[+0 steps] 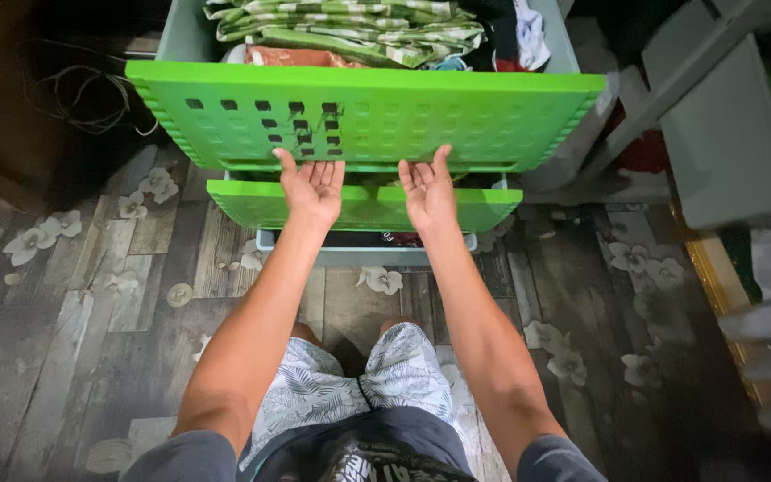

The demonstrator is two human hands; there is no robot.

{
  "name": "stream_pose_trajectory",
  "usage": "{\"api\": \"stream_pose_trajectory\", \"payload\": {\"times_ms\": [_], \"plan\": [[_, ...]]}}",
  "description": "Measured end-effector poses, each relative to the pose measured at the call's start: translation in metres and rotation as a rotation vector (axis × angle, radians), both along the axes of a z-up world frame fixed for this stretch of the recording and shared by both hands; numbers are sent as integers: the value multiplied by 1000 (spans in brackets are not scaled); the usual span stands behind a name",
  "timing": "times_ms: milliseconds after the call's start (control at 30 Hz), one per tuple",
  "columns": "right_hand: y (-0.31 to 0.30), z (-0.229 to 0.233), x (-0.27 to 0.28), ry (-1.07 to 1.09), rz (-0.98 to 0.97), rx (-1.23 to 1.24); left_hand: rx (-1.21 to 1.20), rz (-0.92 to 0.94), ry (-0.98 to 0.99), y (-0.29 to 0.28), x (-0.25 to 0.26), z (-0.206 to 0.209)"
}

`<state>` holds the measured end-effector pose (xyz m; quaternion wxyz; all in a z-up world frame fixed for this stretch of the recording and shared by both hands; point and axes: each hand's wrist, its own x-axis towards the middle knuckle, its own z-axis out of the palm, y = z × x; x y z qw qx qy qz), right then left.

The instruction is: The person opens and closes multiple drawers in a plastic storage unit. They sequentially open the bottom drawer, then the middle drawer, and finally the top drawer, closing each one after briefly revealing the contents.

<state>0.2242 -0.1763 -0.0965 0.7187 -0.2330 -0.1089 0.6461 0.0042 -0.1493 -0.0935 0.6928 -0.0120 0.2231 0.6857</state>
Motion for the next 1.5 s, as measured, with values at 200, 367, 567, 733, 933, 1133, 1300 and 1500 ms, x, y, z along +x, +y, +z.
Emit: {"api": "stream_pose_trajectory", "payload": {"times_ms": [200,367,567,733,933,1133,1300,1500], "plan": [[-26,-2,-2,19,-1,-15,-25,-2,12,-21,-1,-7],[-27,-4,-2,26,-3,-29,2,-23,22,-24,-3,-10],[-29,-9,-5,14,3,-16,-19,-5,36,-26,-4,-13],[-31,-5,-6,7,1,-23,25,-21,35,-25,-6,-12],[-39,5,-8,-30,13,-19,32,-28,20,-30,-7,-10],[-43,6,-4,-37,33,-15,-11,-2,-37,-34,-7,-5],[-37,-3,1,-55,46,-36,22,-14,-40,-42,-9,-1],[-49,10,5,-120,94,-46,-8,-44,18,-68,-7,27]]}}
